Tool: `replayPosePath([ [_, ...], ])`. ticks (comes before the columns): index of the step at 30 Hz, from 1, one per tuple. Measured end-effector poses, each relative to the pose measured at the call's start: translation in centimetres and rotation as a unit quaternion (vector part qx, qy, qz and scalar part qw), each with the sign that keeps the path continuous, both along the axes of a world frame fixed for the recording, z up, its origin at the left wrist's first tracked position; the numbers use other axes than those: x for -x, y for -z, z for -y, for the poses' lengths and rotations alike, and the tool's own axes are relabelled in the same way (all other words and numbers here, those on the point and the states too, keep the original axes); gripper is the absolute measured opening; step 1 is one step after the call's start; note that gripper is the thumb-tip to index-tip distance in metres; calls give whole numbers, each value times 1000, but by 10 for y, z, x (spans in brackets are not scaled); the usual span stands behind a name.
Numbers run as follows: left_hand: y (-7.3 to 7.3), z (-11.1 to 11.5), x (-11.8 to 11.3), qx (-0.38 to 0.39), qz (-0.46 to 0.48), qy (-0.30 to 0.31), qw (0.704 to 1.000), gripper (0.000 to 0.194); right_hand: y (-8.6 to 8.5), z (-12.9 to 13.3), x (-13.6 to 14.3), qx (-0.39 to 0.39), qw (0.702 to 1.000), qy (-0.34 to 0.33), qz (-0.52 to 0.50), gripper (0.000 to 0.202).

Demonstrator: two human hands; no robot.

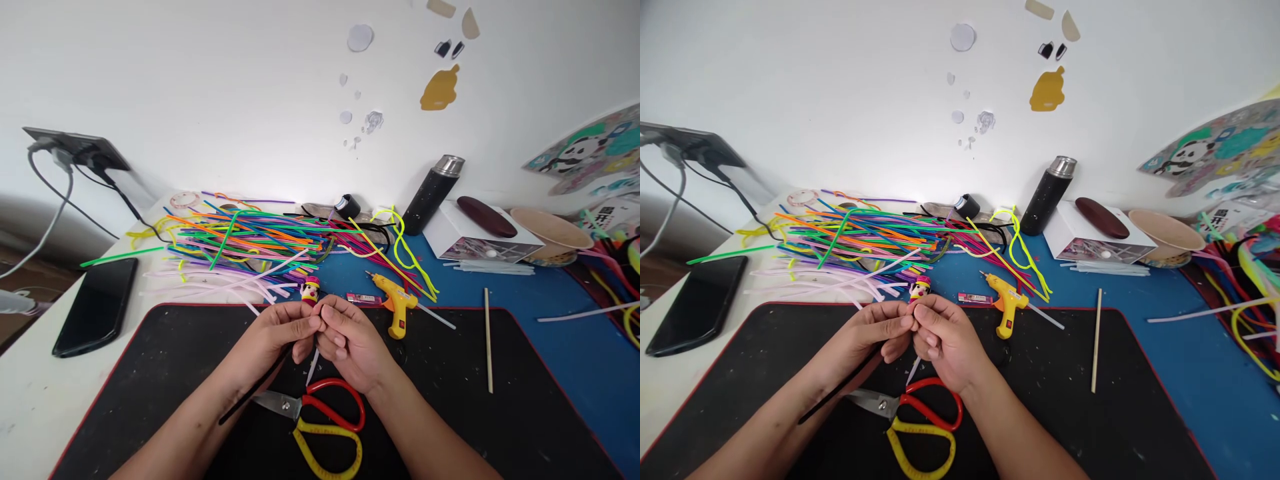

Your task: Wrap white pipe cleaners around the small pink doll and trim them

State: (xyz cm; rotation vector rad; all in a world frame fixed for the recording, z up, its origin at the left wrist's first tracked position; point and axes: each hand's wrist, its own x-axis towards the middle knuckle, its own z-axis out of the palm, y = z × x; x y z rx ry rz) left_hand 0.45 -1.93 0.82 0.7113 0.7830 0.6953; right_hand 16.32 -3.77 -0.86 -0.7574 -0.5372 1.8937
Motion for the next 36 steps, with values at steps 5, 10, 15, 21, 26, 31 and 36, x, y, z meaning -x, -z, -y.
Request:
replayPosePath([
  [5,-1,1,0,-1,-3,0,1000,44,-1,0,0,0,1000,6,3,32],
  [10,0,1,0,4,5,6,1000,42,0,0,0,-10,1000,10,-1,31],
  [15,1,1,1,14,25,6,1000,39,0,1,1,-21,1000,19,9,31],
  [21,1,1,0,26,53,1,998,37,3,3,2,-4,999,19,-34,25],
  [26,2,2,0,45,90,3,995,35,0,3,0,-15,999,-8,-48,25],
  [31,4,2,2,69,117,14,991,31,-2,3,-1,-30,998,-17,-50,23],
  [36,2,2,1,67,111,20,991,33,1,3,-1,-35,998,-16,-50,22],
])
